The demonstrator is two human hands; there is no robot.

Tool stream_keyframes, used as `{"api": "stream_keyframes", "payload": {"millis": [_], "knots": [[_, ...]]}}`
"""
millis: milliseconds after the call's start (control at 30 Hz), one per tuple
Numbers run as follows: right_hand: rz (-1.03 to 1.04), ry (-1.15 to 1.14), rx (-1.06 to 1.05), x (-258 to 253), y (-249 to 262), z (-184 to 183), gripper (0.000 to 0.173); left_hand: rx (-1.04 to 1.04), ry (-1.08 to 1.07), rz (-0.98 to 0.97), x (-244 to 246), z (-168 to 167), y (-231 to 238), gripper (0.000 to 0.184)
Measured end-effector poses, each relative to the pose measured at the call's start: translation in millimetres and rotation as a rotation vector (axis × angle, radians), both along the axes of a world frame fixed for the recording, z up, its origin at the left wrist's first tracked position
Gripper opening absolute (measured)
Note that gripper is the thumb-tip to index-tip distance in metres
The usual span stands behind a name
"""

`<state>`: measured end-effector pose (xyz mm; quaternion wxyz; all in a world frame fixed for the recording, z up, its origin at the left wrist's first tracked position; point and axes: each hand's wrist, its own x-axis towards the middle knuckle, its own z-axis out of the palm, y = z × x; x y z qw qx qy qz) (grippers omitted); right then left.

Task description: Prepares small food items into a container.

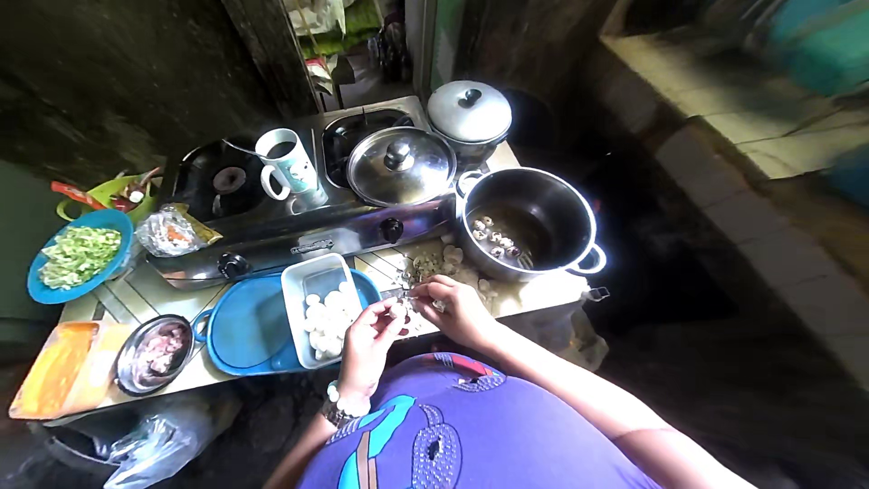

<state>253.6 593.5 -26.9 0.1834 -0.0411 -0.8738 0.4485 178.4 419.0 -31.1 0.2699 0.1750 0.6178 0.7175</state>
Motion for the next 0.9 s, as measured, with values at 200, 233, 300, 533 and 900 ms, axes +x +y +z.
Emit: {"api": "stream_keyframes", "payload": {"millis": [200, 233, 300, 533, 900], "knots": [[0.023, 0.129, -0.022, 0, -12, -4, 0.02, -0.081, 0.143, 0.008, 3, -1, 2, 0.034], [0.013, 0.13, -0.023, 1, -12, -4, 0.017, -0.083, 0.152, 0.003, 3, -1, 2, 0.033], [0.0, 0.145, -0.006, 1, -11, -5, 0.015, -0.079, 0.145, -0.008, 4, -1, 2, 0.032], [-0.04, 0.026, -0.001, 2, -12, 1, 0.016, -0.029, 0.046, -0.037, 5, 2, 4, 0.034], [-0.079, -0.249, 0.027, -5, 19, -1, 0.021, 0.065, -0.178, -0.071, -2, 7, 6, 0.031]]}}
